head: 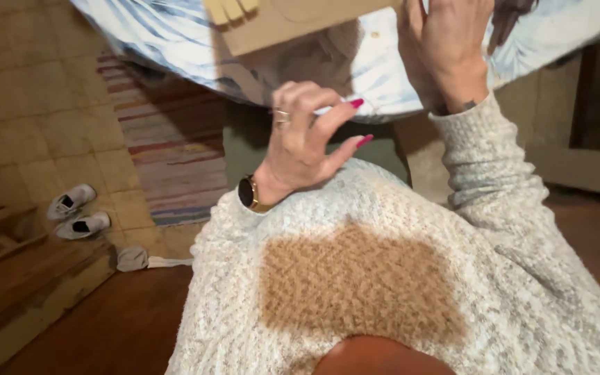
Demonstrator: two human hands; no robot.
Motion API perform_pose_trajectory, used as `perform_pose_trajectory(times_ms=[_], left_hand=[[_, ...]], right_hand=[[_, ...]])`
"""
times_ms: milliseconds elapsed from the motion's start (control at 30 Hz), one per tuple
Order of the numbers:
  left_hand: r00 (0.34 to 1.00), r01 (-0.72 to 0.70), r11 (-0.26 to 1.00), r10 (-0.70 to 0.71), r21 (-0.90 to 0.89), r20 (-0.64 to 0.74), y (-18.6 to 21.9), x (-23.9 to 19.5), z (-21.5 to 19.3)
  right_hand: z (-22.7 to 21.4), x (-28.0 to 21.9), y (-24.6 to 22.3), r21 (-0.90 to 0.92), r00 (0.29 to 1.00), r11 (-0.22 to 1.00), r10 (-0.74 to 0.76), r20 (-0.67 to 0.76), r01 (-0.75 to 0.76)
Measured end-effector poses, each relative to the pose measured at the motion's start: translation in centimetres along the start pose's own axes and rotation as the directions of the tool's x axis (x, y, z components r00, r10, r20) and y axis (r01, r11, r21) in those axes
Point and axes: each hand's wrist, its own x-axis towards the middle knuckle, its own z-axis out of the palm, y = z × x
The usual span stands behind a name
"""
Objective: Gluing small rectangular wooden pieces onto the side of a wooden box.
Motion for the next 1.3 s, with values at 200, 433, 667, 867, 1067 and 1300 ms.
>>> perform_pose_trajectory(times_ms=[200,433,667,867,1067,1300], left_hand=[[0.992,0.105,0.986,-0.094,-0.128,0.084,1.1,2.0,-3.2],[0.924,0.383,0.804,-0.323,-0.455,0.208,0.6,0.6,0.1],[0.760,0.538,-0.140,-0.346,-0.831,0.550,-2.7,-0.2,5.5],[0.765,0.550,-0.086,-0.346,-0.831,0.543,-2.2,0.1,5.2],[0.739,0.601,-0.003,-0.378,-0.799,0.557,-1.8,0.6,3.9],[0.772,0.552,-0.095,-0.317,-0.829,0.551,-1.9,-0.3,5.0]], right_hand=[[1.3,2.5,-0.5,0.116,0.998,0.993,-0.024,-0.060,0.031],[1.1,2.7,-1.0,0.139,0.998,0.989,-0.046,-0.032,0.050],[-9.5,2.6,-7.3,0.605,0.997,0.793,0.067,0.036,-0.075],[-11.0,1.0,-8.5,0.750,0.993,0.653,0.033,0.116,-0.109],[-11.7,0.9,-9.2,0.737,0.992,0.672,-0.029,0.124,-0.072],[-12.1,0.4,-7.9,0.731,0.992,0.678,-0.020,0.124,-0.078]])
